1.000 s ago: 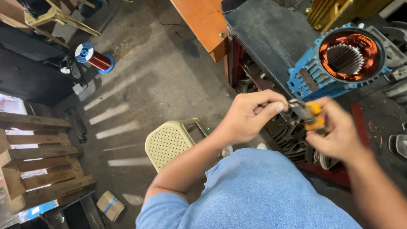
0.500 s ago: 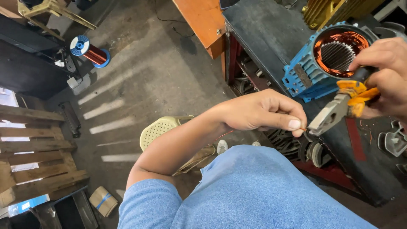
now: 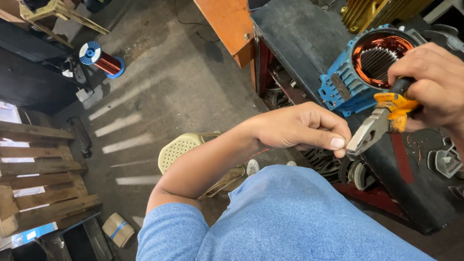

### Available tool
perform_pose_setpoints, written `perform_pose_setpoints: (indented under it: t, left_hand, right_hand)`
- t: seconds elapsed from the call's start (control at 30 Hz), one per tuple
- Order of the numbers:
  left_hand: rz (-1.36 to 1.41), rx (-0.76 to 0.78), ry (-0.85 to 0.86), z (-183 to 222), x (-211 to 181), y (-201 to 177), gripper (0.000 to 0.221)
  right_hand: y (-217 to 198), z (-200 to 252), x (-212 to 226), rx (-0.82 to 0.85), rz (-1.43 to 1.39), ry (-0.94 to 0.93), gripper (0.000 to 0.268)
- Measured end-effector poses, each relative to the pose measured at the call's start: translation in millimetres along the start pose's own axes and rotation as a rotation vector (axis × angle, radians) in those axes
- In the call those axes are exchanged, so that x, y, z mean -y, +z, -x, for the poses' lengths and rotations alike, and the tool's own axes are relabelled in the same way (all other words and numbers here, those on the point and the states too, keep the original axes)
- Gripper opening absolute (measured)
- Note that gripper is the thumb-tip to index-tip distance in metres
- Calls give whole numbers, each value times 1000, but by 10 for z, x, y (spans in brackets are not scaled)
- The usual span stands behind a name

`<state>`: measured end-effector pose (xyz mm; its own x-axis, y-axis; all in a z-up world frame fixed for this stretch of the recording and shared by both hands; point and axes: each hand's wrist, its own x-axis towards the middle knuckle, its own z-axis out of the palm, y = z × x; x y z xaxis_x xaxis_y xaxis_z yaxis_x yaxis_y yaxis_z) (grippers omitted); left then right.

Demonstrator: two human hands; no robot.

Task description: The person is seen stripping insulation from copper wires and inserting them into the slots of an electric motor stator as part of a repair or assembly process.

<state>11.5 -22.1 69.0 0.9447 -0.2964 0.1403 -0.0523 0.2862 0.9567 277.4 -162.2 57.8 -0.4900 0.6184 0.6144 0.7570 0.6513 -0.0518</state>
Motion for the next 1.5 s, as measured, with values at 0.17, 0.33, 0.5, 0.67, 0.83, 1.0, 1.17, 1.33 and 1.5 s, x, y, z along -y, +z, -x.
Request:
perform_pose_setpoints:
  t: [0.17, 0.33, 0.5, 0.67, 0.83, 1.0, 1.17, 1.33, 1.5]
  left_hand:
    - [-208, -207, 163, 48, 92, 48, 25]
    - [-597, -610, 276, 40, 149, 173, 16]
    - [-1052, -919, 505, -9, 355, 143, 10]
    - [-1297, -972, 601, -25, 414, 140, 10]
    - [-1383, -1011, 604, -15, 503, 94, 11]
    - [-1074, -1037, 464, 11, 577, 87, 13]
    - [-788, -1010, 452, 57, 622, 6, 16]
    - [-502, -959, 355, 131, 604, 1, 15]
    - [-262, -863, 214, 201, 579, -133, 19]
  right_hand:
    - [226, 360, -33, -77, -44, 60, 36]
    - [523, 685, 346, -89, 13, 342, 31]
    - [672, 394, 918, -86, -100, 909, 15]
    - [716, 180, 1200, -121, -227, 1147, 12]
    - [785, 94, 1259, -123, -258, 1240, 23]
    - [885, 179, 1334, -244, -664, 1180, 14]
    - [863, 466, 1349, -350, -853, 1268, 47]
    - [933, 1350, 1290, -449, -668, 1544, 47]
    - [1175, 2896, 1286, -178, 371, 1849, 42]
